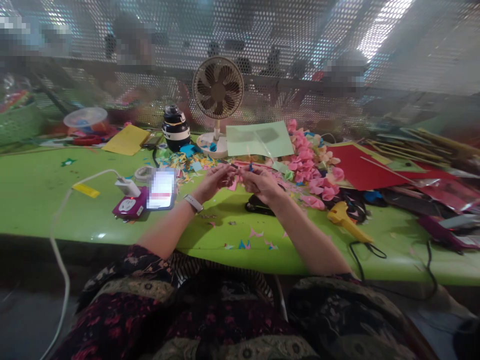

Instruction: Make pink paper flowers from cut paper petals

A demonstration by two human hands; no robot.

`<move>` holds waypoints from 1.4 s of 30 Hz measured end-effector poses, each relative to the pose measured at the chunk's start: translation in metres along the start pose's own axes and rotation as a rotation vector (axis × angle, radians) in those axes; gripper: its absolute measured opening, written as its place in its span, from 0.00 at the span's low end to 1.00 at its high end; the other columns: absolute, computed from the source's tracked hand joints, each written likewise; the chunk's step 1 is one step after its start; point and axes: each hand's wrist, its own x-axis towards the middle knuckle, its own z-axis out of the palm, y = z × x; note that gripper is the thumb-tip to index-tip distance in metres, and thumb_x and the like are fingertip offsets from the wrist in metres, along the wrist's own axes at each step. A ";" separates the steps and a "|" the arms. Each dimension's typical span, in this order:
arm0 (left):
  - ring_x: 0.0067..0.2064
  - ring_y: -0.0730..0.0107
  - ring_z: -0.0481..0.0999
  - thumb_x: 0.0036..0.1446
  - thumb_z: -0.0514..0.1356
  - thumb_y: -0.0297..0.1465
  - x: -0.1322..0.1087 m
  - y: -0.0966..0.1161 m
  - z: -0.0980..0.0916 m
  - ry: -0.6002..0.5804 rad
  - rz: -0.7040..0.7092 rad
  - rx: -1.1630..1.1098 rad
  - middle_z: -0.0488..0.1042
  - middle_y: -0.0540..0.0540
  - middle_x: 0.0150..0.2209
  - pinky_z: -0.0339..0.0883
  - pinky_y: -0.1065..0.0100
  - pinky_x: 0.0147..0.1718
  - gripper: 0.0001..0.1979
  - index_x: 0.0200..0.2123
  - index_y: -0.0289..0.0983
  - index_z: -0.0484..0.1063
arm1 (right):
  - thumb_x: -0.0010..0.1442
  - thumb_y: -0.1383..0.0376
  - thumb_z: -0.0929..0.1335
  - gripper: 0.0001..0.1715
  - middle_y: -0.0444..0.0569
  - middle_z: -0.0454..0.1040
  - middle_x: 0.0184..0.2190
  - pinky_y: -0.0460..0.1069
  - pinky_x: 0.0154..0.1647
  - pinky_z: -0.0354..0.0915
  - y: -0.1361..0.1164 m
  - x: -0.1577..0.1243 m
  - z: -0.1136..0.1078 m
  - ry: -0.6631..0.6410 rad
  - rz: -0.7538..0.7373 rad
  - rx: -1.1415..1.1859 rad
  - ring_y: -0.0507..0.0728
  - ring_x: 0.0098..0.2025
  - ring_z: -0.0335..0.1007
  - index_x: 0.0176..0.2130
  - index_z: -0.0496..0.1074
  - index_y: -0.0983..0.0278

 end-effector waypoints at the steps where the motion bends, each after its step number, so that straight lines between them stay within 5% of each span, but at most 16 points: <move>1: 0.27 0.76 0.74 0.50 0.72 0.50 0.000 -0.001 0.001 0.010 -0.007 0.009 0.76 0.48 0.27 0.68 0.72 0.28 0.21 0.33 0.37 0.79 | 0.43 0.50 0.82 0.27 0.31 0.56 0.14 0.44 0.16 0.39 0.002 0.002 0.000 0.069 -0.025 0.032 0.43 0.15 0.42 0.31 0.71 0.61; 6: 0.34 0.72 0.80 0.45 0.76 0.44 -0.004 -0.007 0.010 -0.039 0.016 0.124 0.82 0.44 0.35 0.72 0.70 0.34 0.21 0.38 0.37 0.82 | 0.41 0.49 0.82 0.28 0.30 0.56 0.12 0.44 0.14 0.42 0.009 0.012 -0.005 0.253 -0.074 0.085 0.44 0.14 0.44 0.31 0.71 0.61; 21: 0.29 0.72 0.79 0.46 0.76 0.41 -0.002 -0.011 0.011 0.088 0.064 0.145 0.82 0.46 0.30 0.74 0.69 0.30 0.16 0.33 0.36 0.81 | 0.42 0.45 0.81 0.29 0.32 0.56 0.14 0.46 0.15 0.41 0.016 0.014 -0.008 0.295 -0.096 -0.015 0.45 0.14 0.44 0.31 0.70 0.60; 26: 0.29 0.73 0.78 0.47 0.75 0.41 -0.002 -0.006 0.010 0.112 0.081 0.143 0.81 0.46 0.30 0.74 0.70 0.29 0.16 0.34 0.36 0.81 | 0.56 0.34 0.69 0.35 0.39 0.55 0.16 0.49 0.21 0.45 0.009 0.009 -0.013 0.316 -0.265 -0.516 0.49 0.19 0.49 0.24 0.67 0.60; 31: 0.28 0.75 0.77 0.47 0.75 0.41 -0.001 0.000 0.007 0.171 0.108 0.165 0.81 0.47 0.29 0.72 0.71 0.28 0.15 0.34 0.37 0.82 | 0.65 0.34 0.58 0.39 0.47 0.65 0.20 0.51 0.27 0.48 0.010 0.006 -0.014 0.335 -0.421 -1.033 0.54 0.24 0.58 0.21 0.63 0.60; 42: 0.29 0.74 0.78 0.45 0.76 0.40 0.000 0.000 0.003 0.127 0.119 0.137 0.82 0.47 0.31 0.73 0.70 0.30 0.18 0.36 0.35 0.82 | 0.71 0.41 0.56 0.38 0.51 0.73 0.24 0.50 0.28 0.50 0.014 0.007 -0.018 0.312 -0.399 -1.301 0.55 0.26 0.65 0.23 0.67 0.62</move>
